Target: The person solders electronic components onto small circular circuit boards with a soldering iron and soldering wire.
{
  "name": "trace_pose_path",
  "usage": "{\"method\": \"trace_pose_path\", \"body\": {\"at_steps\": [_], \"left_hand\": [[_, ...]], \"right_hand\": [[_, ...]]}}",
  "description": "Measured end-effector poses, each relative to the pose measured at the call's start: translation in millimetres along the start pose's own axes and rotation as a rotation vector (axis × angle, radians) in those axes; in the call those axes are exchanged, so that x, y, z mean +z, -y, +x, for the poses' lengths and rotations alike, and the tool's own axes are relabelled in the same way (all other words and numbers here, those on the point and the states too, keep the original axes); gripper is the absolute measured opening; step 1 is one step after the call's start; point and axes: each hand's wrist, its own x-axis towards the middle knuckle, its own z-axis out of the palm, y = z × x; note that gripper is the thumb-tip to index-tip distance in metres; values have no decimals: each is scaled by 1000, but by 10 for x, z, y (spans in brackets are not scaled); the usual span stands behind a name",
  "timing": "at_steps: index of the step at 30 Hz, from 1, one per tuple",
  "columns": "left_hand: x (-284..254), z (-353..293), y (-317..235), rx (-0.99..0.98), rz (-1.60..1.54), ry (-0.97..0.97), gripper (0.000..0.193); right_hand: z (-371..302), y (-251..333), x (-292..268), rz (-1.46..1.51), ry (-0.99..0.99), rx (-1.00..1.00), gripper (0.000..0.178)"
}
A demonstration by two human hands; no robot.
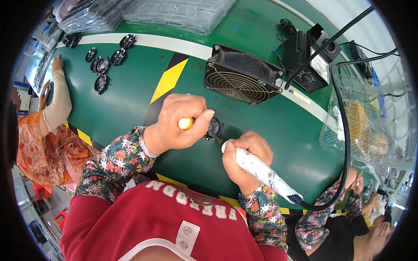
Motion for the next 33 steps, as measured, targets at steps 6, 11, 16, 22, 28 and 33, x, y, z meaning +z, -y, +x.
{"method": "trace_pose_path", "body": {"at_steps": [6,11,16,22,28,33], "left_hand": [[50,-58,-46,71,51,-81,25],[53,-96,-114,113,104,-82,26],[-112,-113,-188,226,100,-88,16],[-502,-212,8,404,361,37,25],[-529,-444,13,114,507,494,30],[-399,-518,-36,33,482,596,32]], "right_hand": [[-145,-25,-18,-13,-13,4,15],[-169,39,20,42,-37,56,12],[-196,-11,70,31,-89,53,14],[-28,-84,103,43,-237,-112,10],[-115,-174,140,84,-279,-66,9],[-187,-122,59,81,-279,-61,9]]}}
